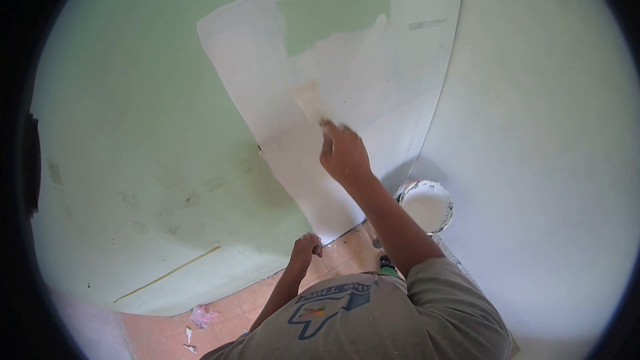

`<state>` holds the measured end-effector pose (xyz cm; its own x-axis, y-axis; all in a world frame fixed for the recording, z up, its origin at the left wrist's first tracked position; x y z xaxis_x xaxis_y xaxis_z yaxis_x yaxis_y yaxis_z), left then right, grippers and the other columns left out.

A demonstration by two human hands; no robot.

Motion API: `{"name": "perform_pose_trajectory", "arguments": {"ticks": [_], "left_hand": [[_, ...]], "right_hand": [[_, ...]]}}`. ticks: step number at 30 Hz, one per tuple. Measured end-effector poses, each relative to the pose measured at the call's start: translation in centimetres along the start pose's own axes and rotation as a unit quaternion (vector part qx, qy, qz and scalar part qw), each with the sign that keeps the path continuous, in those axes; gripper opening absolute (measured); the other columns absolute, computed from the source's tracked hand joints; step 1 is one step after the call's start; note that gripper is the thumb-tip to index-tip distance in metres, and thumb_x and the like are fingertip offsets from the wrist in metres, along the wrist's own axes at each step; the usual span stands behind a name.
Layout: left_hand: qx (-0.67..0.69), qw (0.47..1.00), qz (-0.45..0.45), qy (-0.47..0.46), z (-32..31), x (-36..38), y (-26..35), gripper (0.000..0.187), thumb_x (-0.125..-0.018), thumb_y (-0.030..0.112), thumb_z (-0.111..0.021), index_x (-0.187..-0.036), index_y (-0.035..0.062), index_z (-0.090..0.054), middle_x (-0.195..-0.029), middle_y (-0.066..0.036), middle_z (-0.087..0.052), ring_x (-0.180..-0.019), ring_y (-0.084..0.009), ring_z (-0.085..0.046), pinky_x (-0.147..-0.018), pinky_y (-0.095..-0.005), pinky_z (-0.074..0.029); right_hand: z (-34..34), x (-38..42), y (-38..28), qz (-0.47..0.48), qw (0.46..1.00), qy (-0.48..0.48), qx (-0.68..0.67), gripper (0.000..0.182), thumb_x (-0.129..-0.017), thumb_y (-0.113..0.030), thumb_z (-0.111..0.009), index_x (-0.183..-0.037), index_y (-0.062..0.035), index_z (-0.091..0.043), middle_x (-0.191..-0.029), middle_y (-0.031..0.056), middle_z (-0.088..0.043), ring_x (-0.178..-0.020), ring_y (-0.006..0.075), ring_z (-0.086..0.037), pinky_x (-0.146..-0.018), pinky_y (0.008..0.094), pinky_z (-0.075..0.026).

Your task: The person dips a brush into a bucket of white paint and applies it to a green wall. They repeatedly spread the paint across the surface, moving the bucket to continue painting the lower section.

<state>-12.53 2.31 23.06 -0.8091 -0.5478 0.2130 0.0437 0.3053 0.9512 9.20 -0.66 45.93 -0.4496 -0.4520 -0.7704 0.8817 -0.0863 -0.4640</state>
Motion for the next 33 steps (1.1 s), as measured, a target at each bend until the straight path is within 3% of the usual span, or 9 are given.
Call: {"name": "perform_pose_trajectory", "arguments": {"ticks": [10,12,18,20,22,24,26,28,33], "left_hand": [[-0.010,0.999,0.012,0.033,1.4,0.4,0.8,0.019,-0.093,0.017,-0.050,-0.078,0.0057,-0.053,-0.065,-0.004,-0.052,-0.059,-0.0145,-0.052,-0.060,-0.0282,-0.044],[0.031,0.999,-0.002,0.034,2.0,0.0,-0.1,0.020,-0.094,0.018,-0.053,-0.079,0.0047,-0.055,-0.064,-0.002,-0.051,-0.056,-0.0104,-0.049,-0.054,-0.0261,-0.043],[-0.056,0.997,-0.001,0.053,2.7,-0.5,-1.5,0.026,-0.093,0.027,-0.058,-0.085,0.0027,-0.059,-0.068,-0.003,-0.056,-0.059,-0.0135,-0.055,-0.055,-0.0302,-0.048],[-0.063,0.996,0.003,0.069,2.1,-0.2,-0.5,0.026,-0.095,0.024,-0.054,-0.077,0.0048,-0.055,-0.067,-0.002,-0.051,-0.057,-0.0111,-0.050,-0.055,-0.0271,-0.045],[-0.068,0.992,-0.006,0.110,2.4,-0.7,-0.7,0.026,-0.095,0.024,-0.054,-0.077,0.0045,-0.055,-0.067,-0.001,-0.051,-0.057,-0.0110,-0.051,-0.054,-0.0271,-0.046],[-0.114,0.987,-0.001,0.111,2.2,-1.0,-1.4,0.028,-0.093,0.028,-0.056,-0.085,0.0008,-0.062,-0.068,-0.007,-0.058,-0.055,-0.0158,-0.057,-0.053,-0.0317,-0.047],[-0.085,0.987,-0.005,0.136,1.5,-0.5,-1.3,0.028,-0.093,0.027,-0.056,-0.085,0.0007,-0.062,-0.068,-0.007,-0.058,-0.055,-0.0158,-0.057,-0.053,-0.0320,-0.047],[-0.058,0.987,-0.005,0.147,0.6,-0.3,-1.6,0.028,-0.092,0.027,-0.056,-0.085,0.0006,-0.062,-0.068,-0.007,-0.058,-0.055,-0.0158,-0.057,-0.053,-0.0322,-0.047],[-0.086,0.981,0.049,0.166,-2.2,-0.5,-3.0,0.029,-0.091,0.029,-0.057,-0.084,0.0015,-0.060,-0.066,-0.005,-0.056,-0.055,-0.0150,-0.057,-0.052,-0.0319,-0.047]], "right_hand": [[-1.6,8.9,2.6,-0.120,0.971,-0.193,0.074,0.021,-0.084,0.000,-0.059,-0.104,-0.0006,-0.064,-0.085,0.0229,-0.067,-0.080,0.0420,-0.065,-0.070,0.0462,-0.052],[0.5,7.5,-0.1,-0.078,0.994,-0.072,0.019,0.023,-0.086,-0.003,-0.059,-0.109,-0.0008,-0.063,-0.084,0.0241,-0.067,-0.078,0.0426,-0.065,-0.070,0.0438,-0.052],[2.4,2.1,-4.8,-0.148,0.984,-0.036,-0.095,0.026,-0.096,-0.014,-0.058,-0.119,-0.0010,-0.055,-0.074,0.0155,-0.062,-0.060,0.0309,-0.059,-0.053,0.0374,-0.045],[-0.1,2.7,-3.3,0.002,0.999,-0.012,-0.052,0.031,-0.096,-0.014,-0.058,-0.124,-0.0004,-0.052,-0.082,0.0161,-0.063,-0.063,0.0270,-0.059,-0.057,0.0359,-0.046],[-2.3,4.7,-1.3,0.005,0.996,-0.003,-0.085,0.030,-0.096,-0.014,-0.058,-0.123,0.0008,-0.054,-0.087,0.0167,-0.064,-0.067,0.0256,-0.059,-0.062,0.0364,-0.047],[-4.1,8.5,2.3,-0.203,0.959,-0.096,-0.171,0.024,-0.095,-0.013,-0.059,-0.114,0.0020,-0.059,-0.084,0.0151,-0.064,-0.069,0.0266,-0.059,-0.066,0.0372,-0.047],[-6.2,13.1,9.5,-0.207,0.942,-0.235,-0.119,0.020,-0.093,-0.012,-0.060,-0.105,0.0030,-0.063,-0.079,0.0149,-0.063,-0.070,0.0271,-0.060,-0.066,0.0366,-0.047],[-7.2,18.7,16.4,-0.205,0.942,-0.255,-0.073,0.024,-0.093,-0.020,-0.062,-0.089,0.0035,-0.062,-0.067,0.0046,-0.057,-0.062,0.0123,-0.052,-0.056,0.0298,-0.043],[-2.7,26.3,22.4,-0.402,0.841,-0.325,-0.157,0.019,-0.090,-0.015,-0.065,-0.083,0.0025,-0.065,-0.066,0.0017,-0.058,-0.056,0.0105,-0.050,-0.052,0.0285,-0.040]]}}
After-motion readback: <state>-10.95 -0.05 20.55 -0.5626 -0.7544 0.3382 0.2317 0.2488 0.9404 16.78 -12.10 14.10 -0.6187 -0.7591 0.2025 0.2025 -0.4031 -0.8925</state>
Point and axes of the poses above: each hand's wrist, its own x-axis away from the middle knuckle, its own z-axis out of the back of the hand, y = z × x, the point moved 3 cm from there along -x, towards the middle knuckle
